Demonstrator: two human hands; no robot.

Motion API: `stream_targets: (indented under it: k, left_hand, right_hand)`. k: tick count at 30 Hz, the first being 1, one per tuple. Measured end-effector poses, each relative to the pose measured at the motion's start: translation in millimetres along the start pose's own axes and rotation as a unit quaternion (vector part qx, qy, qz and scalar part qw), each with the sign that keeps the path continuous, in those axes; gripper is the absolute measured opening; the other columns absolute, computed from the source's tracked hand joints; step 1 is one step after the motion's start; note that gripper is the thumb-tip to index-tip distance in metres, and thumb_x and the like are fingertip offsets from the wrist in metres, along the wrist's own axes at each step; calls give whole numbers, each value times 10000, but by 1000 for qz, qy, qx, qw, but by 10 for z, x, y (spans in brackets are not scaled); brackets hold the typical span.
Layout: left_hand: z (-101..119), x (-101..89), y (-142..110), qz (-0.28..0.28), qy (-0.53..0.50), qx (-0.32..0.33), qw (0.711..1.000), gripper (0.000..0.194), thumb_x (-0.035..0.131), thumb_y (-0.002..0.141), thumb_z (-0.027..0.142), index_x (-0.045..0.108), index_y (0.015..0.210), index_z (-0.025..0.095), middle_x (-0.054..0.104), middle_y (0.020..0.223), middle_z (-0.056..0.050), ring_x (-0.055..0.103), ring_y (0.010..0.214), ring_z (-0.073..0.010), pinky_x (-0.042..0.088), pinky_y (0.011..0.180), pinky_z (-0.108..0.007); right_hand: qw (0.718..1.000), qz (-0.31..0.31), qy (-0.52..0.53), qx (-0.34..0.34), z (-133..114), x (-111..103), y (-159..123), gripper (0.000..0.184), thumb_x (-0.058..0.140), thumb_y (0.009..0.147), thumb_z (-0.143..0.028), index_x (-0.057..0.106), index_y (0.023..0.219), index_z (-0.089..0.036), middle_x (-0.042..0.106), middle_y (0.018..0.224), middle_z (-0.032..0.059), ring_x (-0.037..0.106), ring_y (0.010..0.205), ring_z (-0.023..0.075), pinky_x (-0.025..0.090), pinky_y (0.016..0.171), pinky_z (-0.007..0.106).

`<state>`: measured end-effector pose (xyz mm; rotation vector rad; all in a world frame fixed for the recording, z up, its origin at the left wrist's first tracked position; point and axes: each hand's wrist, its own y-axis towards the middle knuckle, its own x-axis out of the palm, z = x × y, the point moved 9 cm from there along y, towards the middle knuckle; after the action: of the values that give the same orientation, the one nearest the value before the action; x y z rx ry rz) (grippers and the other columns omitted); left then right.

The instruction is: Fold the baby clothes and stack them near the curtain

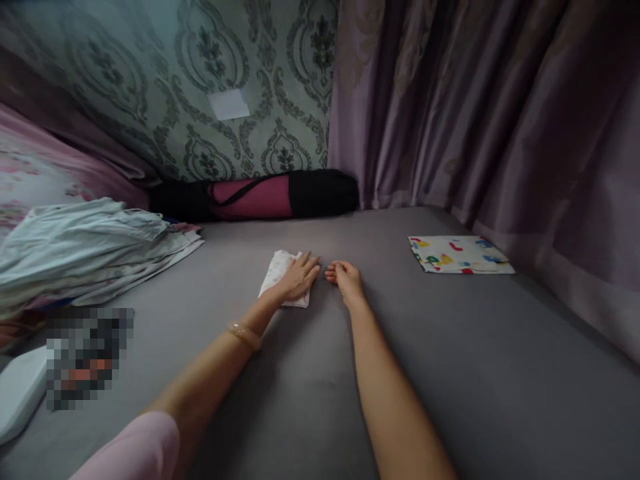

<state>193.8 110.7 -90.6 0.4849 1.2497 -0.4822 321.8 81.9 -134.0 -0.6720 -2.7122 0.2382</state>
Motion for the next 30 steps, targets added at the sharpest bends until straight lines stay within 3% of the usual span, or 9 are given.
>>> stream_targets:
  k: [3, 7, 11, 15, 17, 20, 24, 27, 30]
  left_hand:
    - [-167, -233, -56, 42, -49, 8, 998, 520, 177, 990, 355, 366, 1418, 130, 355, 1487, -127, 255, 1402, -215, 237, 1131, -399]
    - [-558, -456, -208, 83, -40, -56, 994, 522, 189, 985, 388, 377, 1414, 157, 380, 1477, -100, 239, 1408, -231, 203, 1141, -437]
    - [-755, -348, -322, 72, 15, -103, 992, 539, 200, 982, 376, 346, 1426, 108, 350, 1487, -138, 200, 1419, -251, 146, 1152, -451]
    - [-757, -1, -302, 7, 21, -107, 994, 622, 208, 974, 424, 271, 1445, 23, 254, 1513, -198, 149, 1423, -296, 168, 1142, -450]
    - [-782, 70, -272, -3, 11, -111, 994, 644, 214, 968, 447, 250, 1450, 21, 230, 1518, -207, 128, 1424, -312, 178, 1134, -464]
    - [-838, 39, -226, -16, -16, -108, 994, 613, 254, 964, 442, 288, 1436, 54, 256, 1511, -204, 164, 1422, -287, 215, 1126, -438]
    - [-863, -174, -233, 8, -44, -123, 991, 502, 215, 983, 362, 391, 1377, 108, 345, 1481, -174, 279, 1393, -232, 248, 1118, -402]
    - [-661, -251, -270, 36, -13, -99, 994, 510, 227, 981, 399, 372, 1398, 145, 310, 1507, -139, 190, 1420, -271, 166, 1131, -507]
    - [-355, -172, -302, 57, 40, -50, 996, 524, 250, 974, 439, 355, 1418, 184, 315, 1510, -114, 182, 1421, -283, 123, 1134, -536]
  right_hand:
    - [1000, -8, -11, -4, 5, 12, 7, 179, 487, 876, -88, 587, 749, -162, 645, 640, -7, 610, 504, 67, 501, 498, 156]
    - [1000, -13, -21, -3, 7, 20, 5, 190, 468, 889, -92, 587, 755, -159, 641, 646, -9, 602, 498, 61, 493, 498, 152]
    - [999, -12, -34, -6, 8, 22, 16, 183, 466, 884, -96, 591, 768, -161, 644, 656, -8, 604, 503, 65, 497, 508, 161]
    - [999, -15, -46, -21, 10, 24, 35, 127, 518, 863, -132, 591, 765, -169, 650, 661, -5, 608, 514, 71, 496, 503, 161]
    - [998, -17, -49, -23, 12, 25, 34, 116, 532, 858, -145, 591, 762, -168, 649, 662, -3, 608, 518, 71, 495, 503, 159]
    - [998, -20, -51, -25, 2, 30, 17, 112, 536, 856, -144, 593, 762, -164, 651, 672, -1, 608, 522, 69, 499, 513, 162]
    - [998, -15, -50, -22, -15, 33, -4, 133, 507, 864, -122, 595, 773, -162, 652, 657, -3, 608, 517, 70, 505, 514, 165]
    - [998, -12, -54, -22, -18, 33, -2, 160, 488, 868, -111, 594, 759, -159, 647, 647, -2, 601, 501, 68, 498, 496, 161]
    - [998, -12, -58, -28, -12, 26, 10, 153, 497, 865, -124, 593, 754, -166, 647, 651, 0, 604, 509, 70, 498, 495, 158]
